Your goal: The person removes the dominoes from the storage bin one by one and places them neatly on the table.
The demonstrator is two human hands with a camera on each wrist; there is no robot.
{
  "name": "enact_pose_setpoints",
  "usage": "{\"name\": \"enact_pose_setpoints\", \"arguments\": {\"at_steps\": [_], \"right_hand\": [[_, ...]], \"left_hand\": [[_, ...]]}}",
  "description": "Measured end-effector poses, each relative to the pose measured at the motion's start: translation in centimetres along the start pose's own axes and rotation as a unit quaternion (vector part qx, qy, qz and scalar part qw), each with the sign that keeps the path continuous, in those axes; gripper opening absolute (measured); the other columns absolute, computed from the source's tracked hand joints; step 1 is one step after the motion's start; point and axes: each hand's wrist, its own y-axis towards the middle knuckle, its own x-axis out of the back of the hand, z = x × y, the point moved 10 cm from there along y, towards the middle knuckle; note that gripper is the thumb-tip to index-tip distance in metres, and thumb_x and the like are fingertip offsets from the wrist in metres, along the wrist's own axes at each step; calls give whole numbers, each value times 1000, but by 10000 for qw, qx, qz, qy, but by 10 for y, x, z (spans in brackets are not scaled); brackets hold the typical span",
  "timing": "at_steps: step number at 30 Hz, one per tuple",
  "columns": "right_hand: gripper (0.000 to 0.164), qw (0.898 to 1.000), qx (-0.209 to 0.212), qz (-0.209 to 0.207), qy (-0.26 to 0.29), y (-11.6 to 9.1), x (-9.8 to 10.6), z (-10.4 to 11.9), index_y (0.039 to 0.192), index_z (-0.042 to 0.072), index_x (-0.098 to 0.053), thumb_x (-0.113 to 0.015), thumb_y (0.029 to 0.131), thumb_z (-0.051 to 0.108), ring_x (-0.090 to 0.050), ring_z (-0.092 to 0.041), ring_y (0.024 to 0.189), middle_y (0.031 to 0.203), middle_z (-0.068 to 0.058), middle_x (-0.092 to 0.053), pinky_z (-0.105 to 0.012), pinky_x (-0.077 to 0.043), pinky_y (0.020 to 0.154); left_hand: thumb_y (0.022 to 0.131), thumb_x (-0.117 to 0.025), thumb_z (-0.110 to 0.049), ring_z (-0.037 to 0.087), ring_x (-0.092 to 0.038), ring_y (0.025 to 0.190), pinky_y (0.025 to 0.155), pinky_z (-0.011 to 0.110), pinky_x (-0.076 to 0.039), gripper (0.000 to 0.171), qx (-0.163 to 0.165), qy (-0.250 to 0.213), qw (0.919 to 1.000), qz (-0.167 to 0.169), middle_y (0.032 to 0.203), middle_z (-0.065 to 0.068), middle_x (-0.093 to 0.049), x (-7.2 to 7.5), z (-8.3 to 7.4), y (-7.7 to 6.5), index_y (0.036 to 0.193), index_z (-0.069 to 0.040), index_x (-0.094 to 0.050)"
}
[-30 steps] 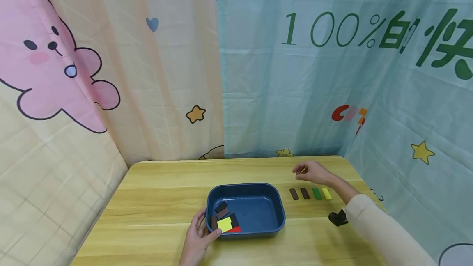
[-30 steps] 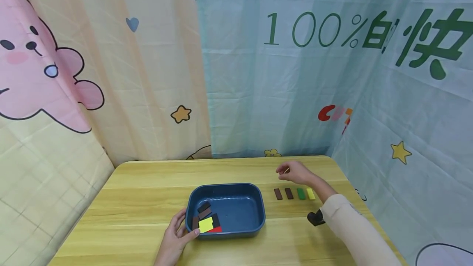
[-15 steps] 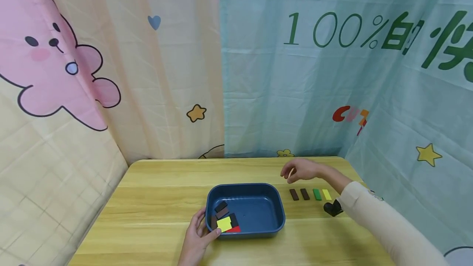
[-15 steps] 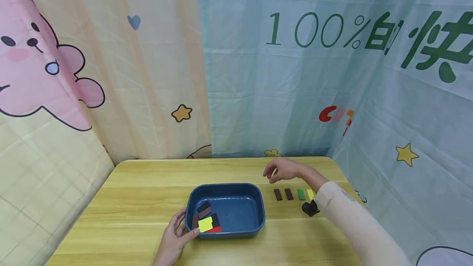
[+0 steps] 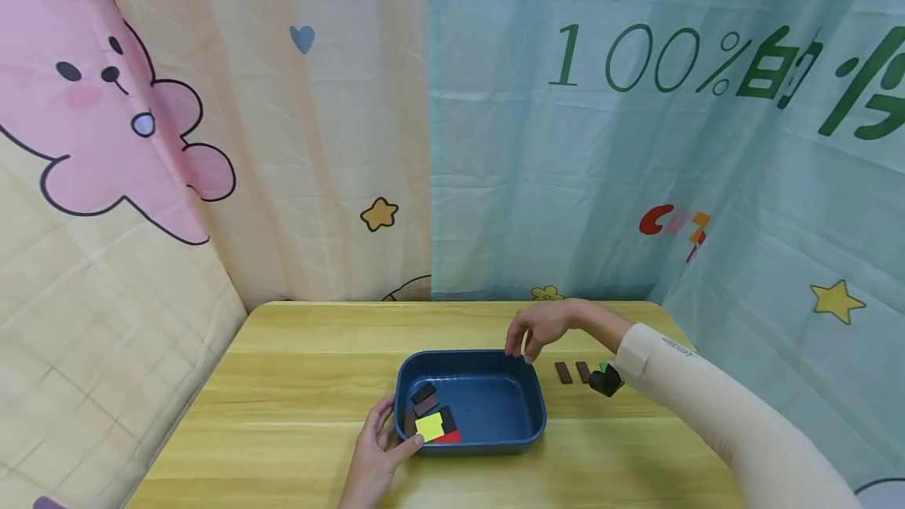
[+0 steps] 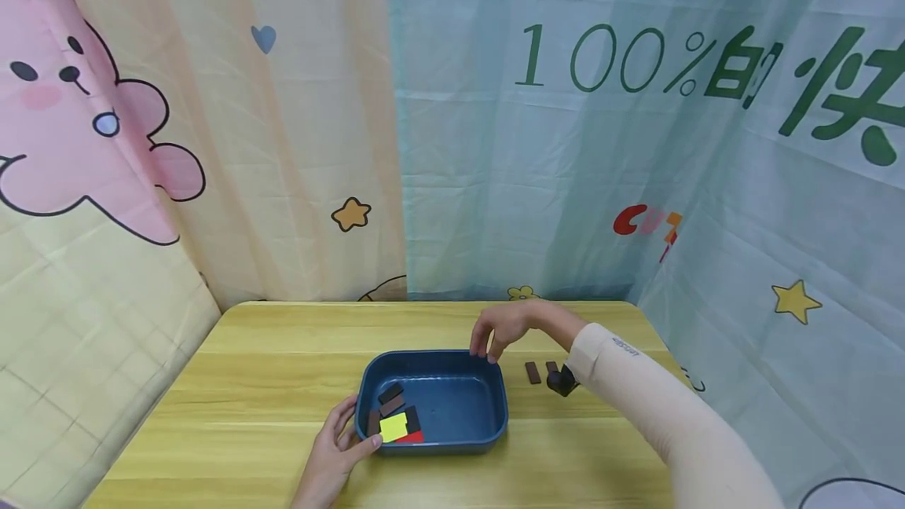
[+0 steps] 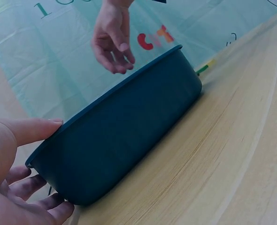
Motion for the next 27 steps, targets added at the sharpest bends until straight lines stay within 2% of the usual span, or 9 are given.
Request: {"name": "enact_pose_setpoints", "arguments": {"at_steps": [4, 14, 19, 27], "right_hand": [[35, 9993, 129, 247, -250, 18, 0, 15, 130, 2, -69, -71, 96, 0, -68, -18, 109, 114, 1, -70, -26, -58, 89], [36, 9953, 275, 658, -657, 58, -7, 50, 131, 5, -70, -72, 96, -1, -65, -8, 107, 112, 5, -70, -23, -56, 92], [36, 9921, 475, 850, -793, 79, -20, 62, 130, 4, -71, -74, 94, -1, -65, -8, 105, 110, 4, -71, -22, -56, 90], [39, 9875, 707, 1117, -864, 107, -41, 75, 129, 4, -72, -77, 91, -2, -67, -9, 103, 108, 1, -73, -19, -56, 87]], "left_hand": [[87, -82, 1, 53, -32, 144, 106, 49, -48, 86, 33, 38, 10000, -25, 159, 34, -31, 2, 0, 0, 155, 6, -29], [87, -81, 1, 51, -32, 145, 111, 50, -42, 87, 127, -16, 9999, -21, 160, 32, -31, 2, 0, 0, 156, 4, -29], [87, -81, 1, 50, -32, 145, 113, 51, -40, 88, 117, -54, 9999, 12, 160, 31, -30, 1, -1, 0, 157, 4, -28], [88, -80, 0, 49, -32, 146, 112, 52, -43, 87, 119, -298, 9994, 137, 162, 30, -27, 0, 2, -1, 158, 2, -27]]}}
